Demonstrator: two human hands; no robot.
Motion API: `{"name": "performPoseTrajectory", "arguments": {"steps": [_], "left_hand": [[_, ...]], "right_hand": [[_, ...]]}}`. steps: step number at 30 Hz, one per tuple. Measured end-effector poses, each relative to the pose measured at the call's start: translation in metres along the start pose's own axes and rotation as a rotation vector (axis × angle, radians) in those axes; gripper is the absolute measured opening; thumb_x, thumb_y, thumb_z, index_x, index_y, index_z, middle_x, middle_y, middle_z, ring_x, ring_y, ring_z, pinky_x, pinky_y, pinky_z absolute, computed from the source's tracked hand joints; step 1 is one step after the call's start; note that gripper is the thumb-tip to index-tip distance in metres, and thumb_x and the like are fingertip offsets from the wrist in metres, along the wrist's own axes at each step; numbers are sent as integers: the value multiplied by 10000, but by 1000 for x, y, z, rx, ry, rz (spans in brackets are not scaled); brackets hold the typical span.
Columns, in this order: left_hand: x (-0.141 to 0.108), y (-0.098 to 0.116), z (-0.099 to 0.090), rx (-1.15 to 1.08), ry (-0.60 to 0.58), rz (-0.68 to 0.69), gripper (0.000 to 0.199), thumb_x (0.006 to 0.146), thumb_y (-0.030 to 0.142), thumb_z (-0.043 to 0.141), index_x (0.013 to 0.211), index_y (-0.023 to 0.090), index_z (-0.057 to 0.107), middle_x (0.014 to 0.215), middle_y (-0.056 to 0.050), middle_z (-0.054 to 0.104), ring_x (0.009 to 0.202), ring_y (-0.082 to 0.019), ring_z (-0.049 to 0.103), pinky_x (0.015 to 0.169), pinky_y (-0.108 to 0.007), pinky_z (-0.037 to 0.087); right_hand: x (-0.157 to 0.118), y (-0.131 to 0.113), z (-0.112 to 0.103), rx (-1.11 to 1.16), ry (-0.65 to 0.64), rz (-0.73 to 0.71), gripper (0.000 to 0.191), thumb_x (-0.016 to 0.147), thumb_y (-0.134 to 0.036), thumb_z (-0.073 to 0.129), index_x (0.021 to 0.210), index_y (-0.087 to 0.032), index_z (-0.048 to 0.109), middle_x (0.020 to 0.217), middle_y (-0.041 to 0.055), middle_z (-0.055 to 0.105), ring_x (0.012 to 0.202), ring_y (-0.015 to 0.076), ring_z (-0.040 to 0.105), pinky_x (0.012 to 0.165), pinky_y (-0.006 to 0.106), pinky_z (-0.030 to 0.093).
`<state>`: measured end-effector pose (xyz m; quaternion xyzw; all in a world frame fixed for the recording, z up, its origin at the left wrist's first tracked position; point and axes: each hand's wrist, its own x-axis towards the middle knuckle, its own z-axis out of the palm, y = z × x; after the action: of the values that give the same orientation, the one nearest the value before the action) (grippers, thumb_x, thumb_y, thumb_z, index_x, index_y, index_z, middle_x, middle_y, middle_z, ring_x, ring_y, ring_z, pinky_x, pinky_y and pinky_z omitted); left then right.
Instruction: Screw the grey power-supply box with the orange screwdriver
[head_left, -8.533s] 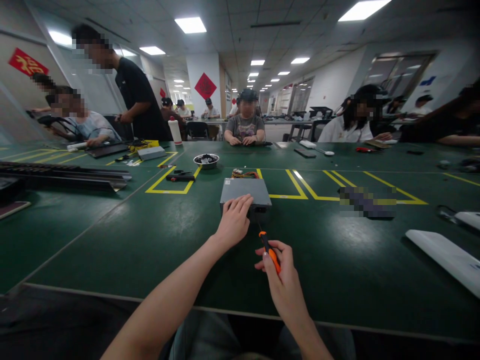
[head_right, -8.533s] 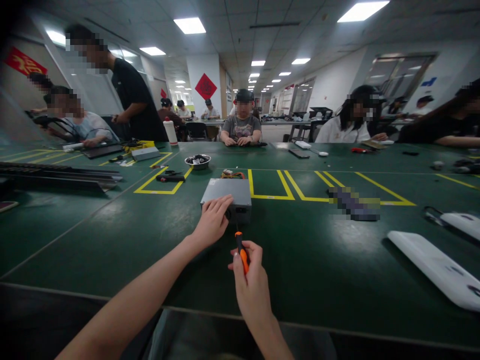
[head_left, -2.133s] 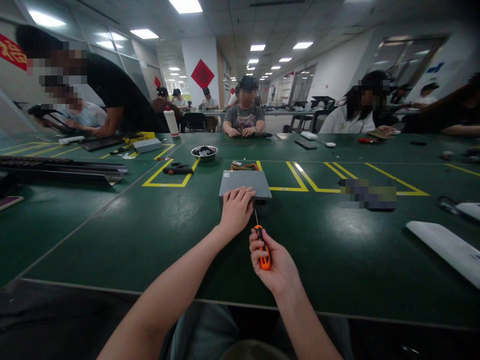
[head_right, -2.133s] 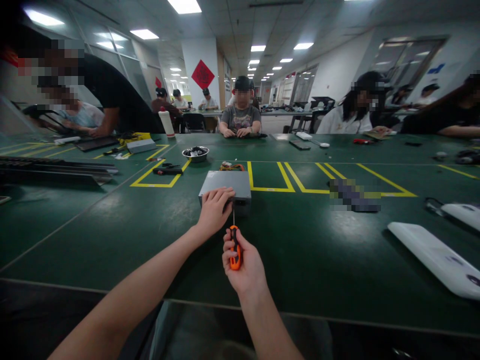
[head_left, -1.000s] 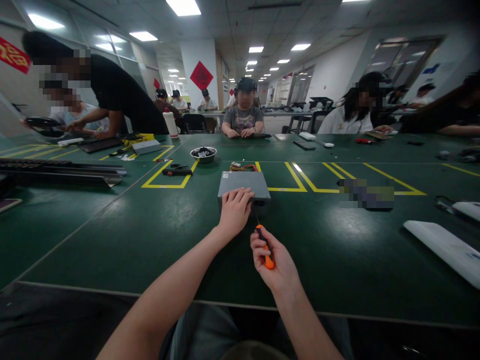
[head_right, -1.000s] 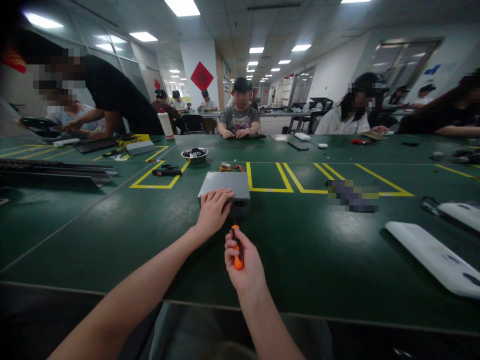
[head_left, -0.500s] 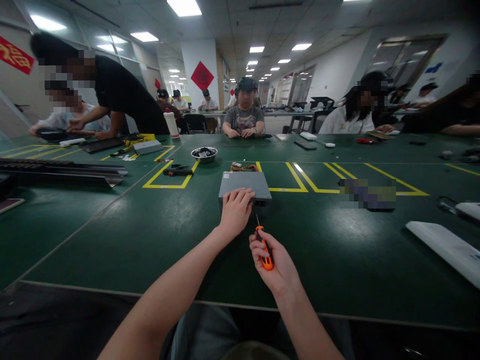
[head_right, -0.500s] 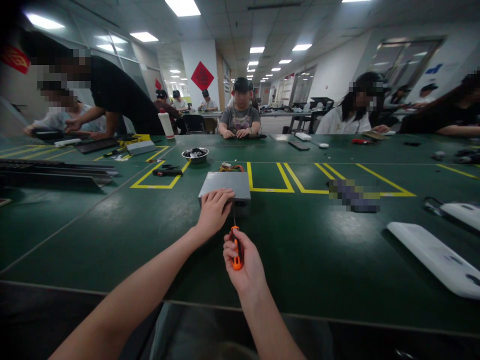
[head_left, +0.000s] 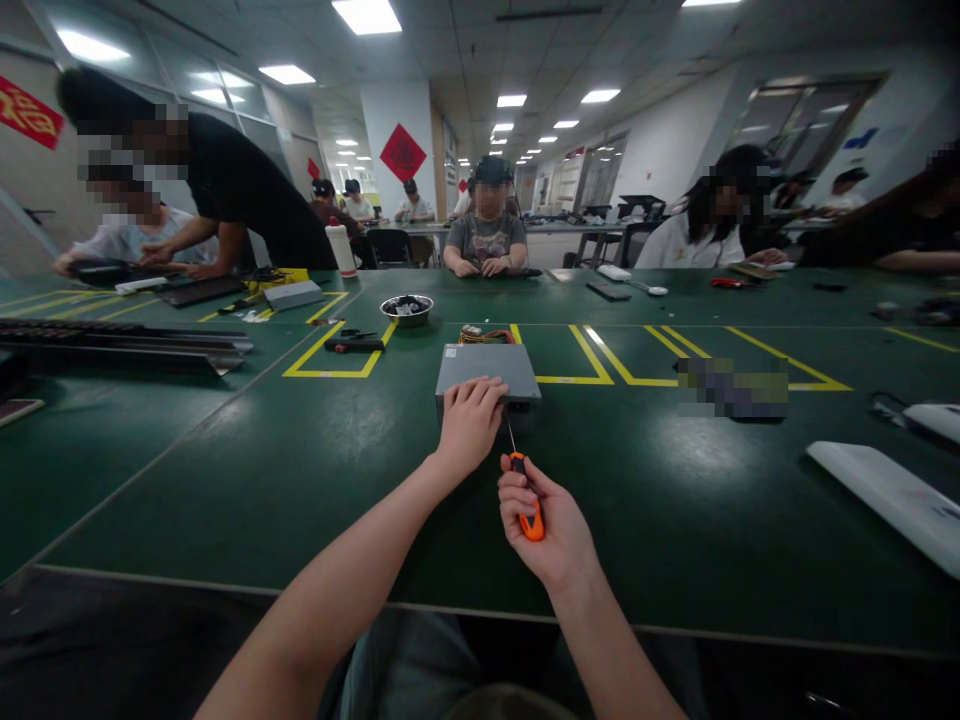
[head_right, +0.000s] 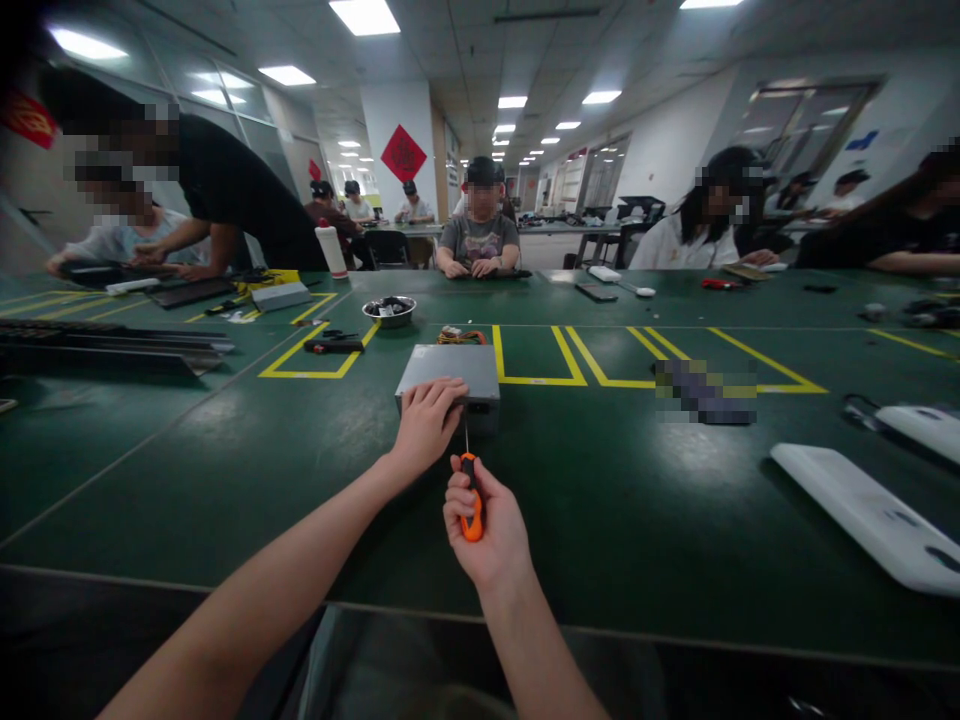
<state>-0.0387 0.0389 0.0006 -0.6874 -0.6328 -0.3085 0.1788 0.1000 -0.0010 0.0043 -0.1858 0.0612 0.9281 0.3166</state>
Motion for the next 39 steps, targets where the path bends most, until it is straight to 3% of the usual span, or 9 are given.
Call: {"name": "performPoseTrajectory", "arguments": {"steps": [4, 8, 12, 16, 24, 31, 39], "left_hand": [[0, 0, 0, -5, -5, 6, 254, 858, 190, 436, 1092, 253, 512, 1214, -6, 555, 1150, -186, 434, 934, -373, 309], [1, 1, -1, -2, -6, 4, 250, 861, 192, 433, 1092, 253, 510, 1216, -4, 554, 1148, -183, 437, 931, -372, 307], [1, 2, -1, -2, -2, 4, 246, 864, 191, 429, 1088, 250, 510, 1214, -4, 556, 1148, -180, 437, 930, -371, 305], [1, 1, 0, -2, -3, 5, 249, 859, 185, 438, 1090, 249, 506, 1221, 6, 551, 1150, -179, 434, 931, -369, 306], [1, 1, 1, 2, 6, 7, 243, 864, 192, 439, 1089, 250, 511, 1214, 11, 558, 1140, -181, 441, 935, -363, 306], [1, 1, 1, 10, 13, 9, 246, 863, 190, 438, 1091, 246, 512, 1209, 2, 561, 1137, -180, 443, 920, -363, 313], [1, 1, 1, 14, 12, 17, 245, 859, 186, 442, 1086, 246, 512, 1204, -8, 563, 1137, -185, 447, 920, -366, 315]], "right_hand": [[-1, 1, 2, -25, 46, -72, 72, 866, -137, 413, 887, -106, 475, 694, -11, 461, 419, 0, 399, 317, 77, 343], [-3, 2, 3, -30, 107, -87, 90, 881, -127, 395, 877, -111, 484, 697, -10, 477, 447, 1, 446, 327, 58, 359], [-2, 2, 0, -63, 88, -45, 155, 893, -194, 406, 933, -84, 508, 664, -9, 504, 464, 18, 489, 365, 85, 410], [0, 1, -1, -73, 60, -66, 189, 901, -199, 384, 974, -71, 502, 608, -32, 475, 421, 16, 443, 356, 98, 396], [-4, 0, 5, -108, 97, -152, 111, 877, -130, 398, 840, -93, 496, 682, 7, 481, 423, 0, 410, 294, 65, 301], [0, 1, 0, -133, 122, -125, 132, 882, -183, 428, 929, -92, 513, 675, -5, 509, 460, 15, 475, 335, 76, 378], [-3, 2, 4, -145, 94, -137, 147, 884, -185, 401, 882, -98, 519, 617, -23, 472, 390, 10, 395, 306, 91, 344]]}}
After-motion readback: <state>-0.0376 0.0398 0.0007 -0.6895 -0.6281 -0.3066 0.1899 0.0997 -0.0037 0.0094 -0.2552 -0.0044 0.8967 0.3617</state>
